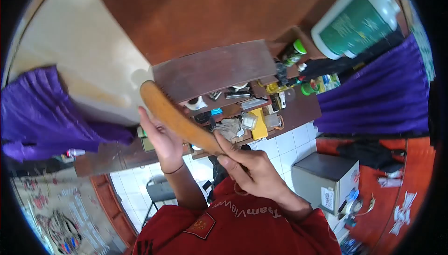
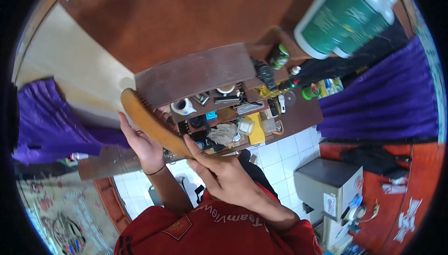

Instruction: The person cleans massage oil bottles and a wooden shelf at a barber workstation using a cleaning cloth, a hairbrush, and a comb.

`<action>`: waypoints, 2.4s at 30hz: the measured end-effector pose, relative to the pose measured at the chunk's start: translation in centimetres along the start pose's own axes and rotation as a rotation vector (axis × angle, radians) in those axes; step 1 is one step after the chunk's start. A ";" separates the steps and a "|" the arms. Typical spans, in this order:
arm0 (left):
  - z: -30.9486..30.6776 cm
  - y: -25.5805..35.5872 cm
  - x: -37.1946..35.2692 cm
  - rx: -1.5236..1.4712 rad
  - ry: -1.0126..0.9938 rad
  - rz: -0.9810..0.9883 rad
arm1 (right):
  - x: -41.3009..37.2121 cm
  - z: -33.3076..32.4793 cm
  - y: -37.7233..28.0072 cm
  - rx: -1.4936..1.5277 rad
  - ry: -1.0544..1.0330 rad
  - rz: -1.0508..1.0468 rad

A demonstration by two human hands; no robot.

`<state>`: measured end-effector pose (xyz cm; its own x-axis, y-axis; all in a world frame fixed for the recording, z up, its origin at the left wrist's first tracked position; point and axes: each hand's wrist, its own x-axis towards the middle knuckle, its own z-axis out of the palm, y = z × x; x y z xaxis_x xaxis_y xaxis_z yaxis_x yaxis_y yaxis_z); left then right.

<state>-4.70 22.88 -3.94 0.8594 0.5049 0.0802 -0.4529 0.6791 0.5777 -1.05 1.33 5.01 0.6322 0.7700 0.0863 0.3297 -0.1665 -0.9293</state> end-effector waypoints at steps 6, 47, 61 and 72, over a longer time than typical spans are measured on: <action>5.2 -0.4 0.4 0.669 0.353 0.120 | -5.0 -6.0 4.3 0.086 0.521 0.409; 0.0 -0.5 0.5 0.670 0.256 0.253 | -16.4 -8.7 15.2 0.060 0.470 0.260; 7.4 -0.7 -3.4 0.817 0.439 0.269 | -1.8 -3.3 5.2 0.036 0.121 -0.041; 7.8 0.6 -4.3 0.866 0.415 0.191 | -2.0 -3.6 7.1 0.782 0.299 0.201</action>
<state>-6.82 16.96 2.46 0.5633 0.8254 0.0379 -0.1024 0.0243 0.9944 2.54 -3.61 -0.45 0.8213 0.5581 -0.1180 -0.3170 0.2745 -0.9078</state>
